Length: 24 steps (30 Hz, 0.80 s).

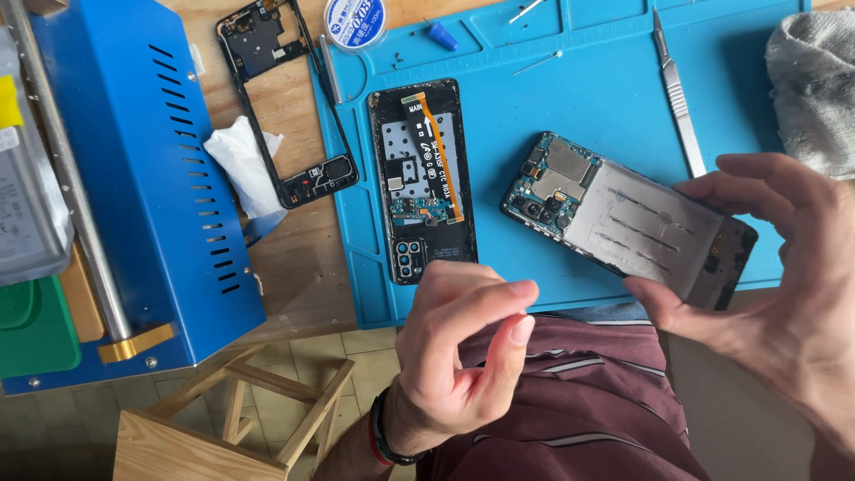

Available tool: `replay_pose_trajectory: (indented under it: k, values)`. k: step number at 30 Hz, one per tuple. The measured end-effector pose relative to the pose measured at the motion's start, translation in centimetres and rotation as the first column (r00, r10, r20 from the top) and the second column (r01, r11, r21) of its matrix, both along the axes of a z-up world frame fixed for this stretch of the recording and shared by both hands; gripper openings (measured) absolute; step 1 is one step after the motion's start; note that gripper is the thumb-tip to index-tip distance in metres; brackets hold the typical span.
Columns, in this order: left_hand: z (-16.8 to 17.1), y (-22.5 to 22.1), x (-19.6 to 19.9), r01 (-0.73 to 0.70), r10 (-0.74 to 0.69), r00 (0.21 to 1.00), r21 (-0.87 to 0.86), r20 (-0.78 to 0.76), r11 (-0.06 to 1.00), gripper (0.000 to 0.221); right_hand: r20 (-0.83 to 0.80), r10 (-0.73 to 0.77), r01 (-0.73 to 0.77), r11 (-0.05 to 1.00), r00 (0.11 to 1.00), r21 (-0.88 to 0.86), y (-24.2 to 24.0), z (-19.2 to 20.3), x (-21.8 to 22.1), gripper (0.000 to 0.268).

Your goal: Repairing a mobile phone by cleaning internal components with a brush, applying adhesive, and using a screwdriver.

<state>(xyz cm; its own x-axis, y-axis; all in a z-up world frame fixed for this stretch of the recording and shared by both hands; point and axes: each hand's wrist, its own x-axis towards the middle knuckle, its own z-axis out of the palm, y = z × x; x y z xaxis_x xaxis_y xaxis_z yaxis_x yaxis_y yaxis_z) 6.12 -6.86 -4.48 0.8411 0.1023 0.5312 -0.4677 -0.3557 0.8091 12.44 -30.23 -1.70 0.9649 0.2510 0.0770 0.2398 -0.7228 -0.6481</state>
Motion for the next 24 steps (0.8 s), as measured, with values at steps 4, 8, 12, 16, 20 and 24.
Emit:
replay_pose_trajectory:
  k: [4, 8, 12, 16, 20, 24]
  values:
    - [1.7, 0.1, 1.7, -0.058, 0.049, 0.989, -0.062, -0.141, 0.996, 0.045, -0.185, 0.047, 0.010, 0.955, 0.982, 0.297, -1.1, 0.5, 1.6, 0.102]
    - [4.3, 0.5, 4.2, 0.067, -0.157, 0.940, -0.288, -0.302, 0.955, 0.069, -0.350, 0.214, 0.088, 0.732, 0.912, 0.676, -1.8, -0.5, 3.2, 0.086]
    - [5.3, -0.1, 6.3, 0.188, -0.329, 0.910, -0.456, -0.253, 0.870, 0.082, -0.442, 0.557, 0.199, 0.443, 0.703, 0.874, -0.8, -1.4, 4.1, 0.087]
    - [5.5, -0.6, 7.4, 0.074, -0.294, 0.911, -0.584, -0.290, 0.808, 0.066, -0.415, 0.733, 0.369, 0.238, 0.539, 0.899, -0.4, -2.5, 4.8, 0.078]
    - [5.0, -0.6, 7.3, 0.006, -0.235, 0.913, -0.564, -0.333, 0.826, 0.063, -0.367, 0.789, 0.379, 0.186, 0.492, 0.907, -0.2, -3.4, 5.5, 0.066]
    - [3.5, 0.0, 7.3, -0.014, -0.095, 0.962, -0.395, -0.255, 0.918, 0.051, -0.355, 0.817, 0.395, 0.172, 0.455, 0.902, -0.1, -3.8, 5.8, 0.074]
